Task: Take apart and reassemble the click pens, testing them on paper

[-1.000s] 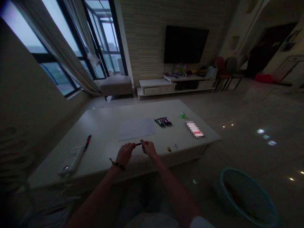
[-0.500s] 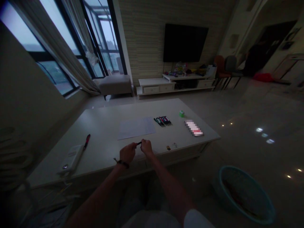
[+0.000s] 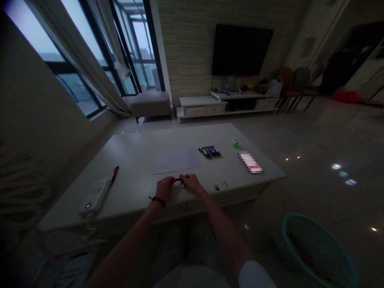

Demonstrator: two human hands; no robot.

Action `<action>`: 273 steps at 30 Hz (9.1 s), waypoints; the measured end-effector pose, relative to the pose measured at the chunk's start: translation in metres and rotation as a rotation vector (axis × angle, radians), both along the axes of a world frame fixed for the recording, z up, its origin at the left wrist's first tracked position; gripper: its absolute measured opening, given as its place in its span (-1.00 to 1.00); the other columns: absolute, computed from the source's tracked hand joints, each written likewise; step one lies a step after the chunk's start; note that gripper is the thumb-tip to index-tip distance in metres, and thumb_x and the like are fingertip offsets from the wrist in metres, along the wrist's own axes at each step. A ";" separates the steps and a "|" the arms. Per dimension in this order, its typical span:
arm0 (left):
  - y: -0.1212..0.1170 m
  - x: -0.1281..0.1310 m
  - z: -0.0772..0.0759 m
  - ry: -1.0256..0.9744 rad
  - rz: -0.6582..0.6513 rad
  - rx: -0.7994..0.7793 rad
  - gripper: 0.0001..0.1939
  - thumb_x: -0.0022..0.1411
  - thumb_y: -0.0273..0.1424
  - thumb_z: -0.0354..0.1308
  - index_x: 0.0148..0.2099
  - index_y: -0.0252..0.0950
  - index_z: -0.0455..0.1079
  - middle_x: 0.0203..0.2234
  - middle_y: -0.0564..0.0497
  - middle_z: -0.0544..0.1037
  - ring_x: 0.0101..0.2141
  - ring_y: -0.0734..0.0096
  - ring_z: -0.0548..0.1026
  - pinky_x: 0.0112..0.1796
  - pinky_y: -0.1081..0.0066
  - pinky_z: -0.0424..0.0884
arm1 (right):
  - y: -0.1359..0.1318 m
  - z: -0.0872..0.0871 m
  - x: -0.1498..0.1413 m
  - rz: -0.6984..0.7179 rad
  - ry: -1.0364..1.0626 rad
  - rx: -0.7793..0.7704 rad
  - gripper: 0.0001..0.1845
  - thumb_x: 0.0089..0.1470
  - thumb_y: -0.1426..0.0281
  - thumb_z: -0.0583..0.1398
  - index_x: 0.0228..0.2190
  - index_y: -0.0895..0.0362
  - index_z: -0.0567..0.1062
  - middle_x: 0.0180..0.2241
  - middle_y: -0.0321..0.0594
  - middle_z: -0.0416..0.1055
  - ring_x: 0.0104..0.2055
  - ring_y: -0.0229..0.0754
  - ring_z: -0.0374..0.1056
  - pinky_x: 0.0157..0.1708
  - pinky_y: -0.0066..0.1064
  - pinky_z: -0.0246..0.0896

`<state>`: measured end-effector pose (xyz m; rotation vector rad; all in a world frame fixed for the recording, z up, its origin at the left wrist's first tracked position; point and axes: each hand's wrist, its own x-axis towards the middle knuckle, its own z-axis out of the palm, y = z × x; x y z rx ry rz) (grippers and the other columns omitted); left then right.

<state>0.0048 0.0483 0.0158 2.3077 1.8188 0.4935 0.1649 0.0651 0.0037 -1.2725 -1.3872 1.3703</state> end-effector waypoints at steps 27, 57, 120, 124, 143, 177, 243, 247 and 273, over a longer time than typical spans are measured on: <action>0.004 0.008 -0.019 0.138 0.050 0.144 -0.79 0.30 -0.36 -0.17 -0.21 -0.22 0.29 -0.30 -0.02 0.45 -0.22 0.29 0.32 -0.19 0.26 0.06 | 0.024 -0.011 0.003 0.055 -0.077 0.062 -0.61 -0.10 0.11 0.19 -0.49 0.23 0.47 -0.56 -0.21 0.45 -0.63 -0.33 0.29 -0.65 -0.54 0.13; 0.002 0.007 -0.016 0.137 0.043 0.118 -0.79 0.30 -0.37 -0.18 -0.19 -0.21 0.28 -0.28 -0.04 0.44 -0.20 0.30 0.32 -0.17 0.26 0.05 | 0.027 -0.010 0.003 0.088 -0.042 0.103 -0.61 -0.16 0.12 0.24 -0.45 0.22 0.46 -0.52 -0.21 0.46 -0.60 -0.34 0.31 -0.60 -0.53 0.18; 0.002 0.006 -0.022 0.188 0.009 0.132 -0.79 0.30 -0.31 -0.15 -0.13 -0.17 0.28 -0.30 0.00 0.42 -0.24 0.34 0.35 -0.23 0.32 0.09 | 0.031 -0.018 -0.006 0.053 -0.179 0.195 -0.59 -0.16 0.07 0.21 -0.56 0.22 0.46 -0.62 -0.24 0.41 -0.58 -0.27 0.31 -0.57 -0.50 0.16; 0.003 0.006 -0.025 0.192 0.023 0.128 -0.79 0.31 -0.32 -0.16 -0.13 -0.18 0.28 -0.28 0.00 0.43 -0.23 0.36 0.34 -0.23 0.32 0.09 | 0.029 -0.018 -0.006 0.051 -0.111 0.152 -0.58 -0.18 0.06 0.22 -0.50 0.21 0.47 -0.57 -0.22 0.44 -0.58 -0.28 0.31 -0.60 -0.50 0.16; 0.004 0.005 -0.029 0.151 -0.008 0.187 -0.80 0.31 -0.35 -0.15 -0.17 -0.23 0.29 -0.29 -0.01 0.45 -0.24 0.35 0.34 -0.23 0.32 0.09 | 0.030 -0.017 -0.002 0.032 -0.113 0.103 -0.56 -0.14 0.04 0.19 -0.54 0.21 0.45 -0.66 -0.26 0.39 -0.64 -0.31 0.27 -0.65 -0.53 0.08; 0.001 0.006 -0.021 0.158 -0.002 0.140 -0.78 0.30 -0.35 -0.16 -0.14 -0.20 0.29 -0.31 -0.02 0.43 -0.23 0.34 0.33 -0.22 0.30 0.10 | 0.030 -0.014 0.001 -0.030 -0.072 0.131 -0.63 -0.18 0.10 0.21 -0.52 0.19 0.41 -0.64 -0.26 0.39 -0.63 -0.31 0.27 -0.62 -0.50 0.15; 0.003 0.005 -0.021 0.157 -0.127 0.114 -0.82 0.25 -0.38 -0.07 -0.16 -0.15 0.33 -0.30 -0.01 0.42 -0.21 0.32 0.31 -0.17 0.27 0.09 | -0.001 -0.027 0.022 -0.069 -0.679 0.789 -0.91 -0.01 0.37 0.22 -0.38 0.07 0.53 -0.29 -0.18 0.41 -0.15 -0.13 0.23 -0.15 -0.30 0.08; 0.006 0.005 -0.027 0.078 -0.084 0.145 -0.82 0.26 -0.37 -0.07 -0.13 -0.17 0.31 -0.28 -0.01 0.44 -0.20 0.31 0.31 -0.17 0.28 0.11 | -0.001 -0.033 0.047 -0.141 -0.710 0.752 -0.92 -0.02 0.37 0.23 -0.41 0.07 0.55 -0.35 -0.20 0.41 -0.22 -0.15 0.24 -0.19 -0.34 0.11; -0.034 -0.147 -0.036 0.161 0.393 0.159 -0.62 0.24 -0.30 -0.13 0.05 -0.24 0.28 0.09 -0.13 0.29 0.10 0.17 0.18 0.05 0.00 0.04 | -0.028 -0.048 0.162 -0.347 -1.282 0.327 -0.44 0.14 0.18 -0.06 0.10 0.20 0.23 0.17 0.01 0.06 0.22 0.04 -0.13 0.12 -0.10 -0.25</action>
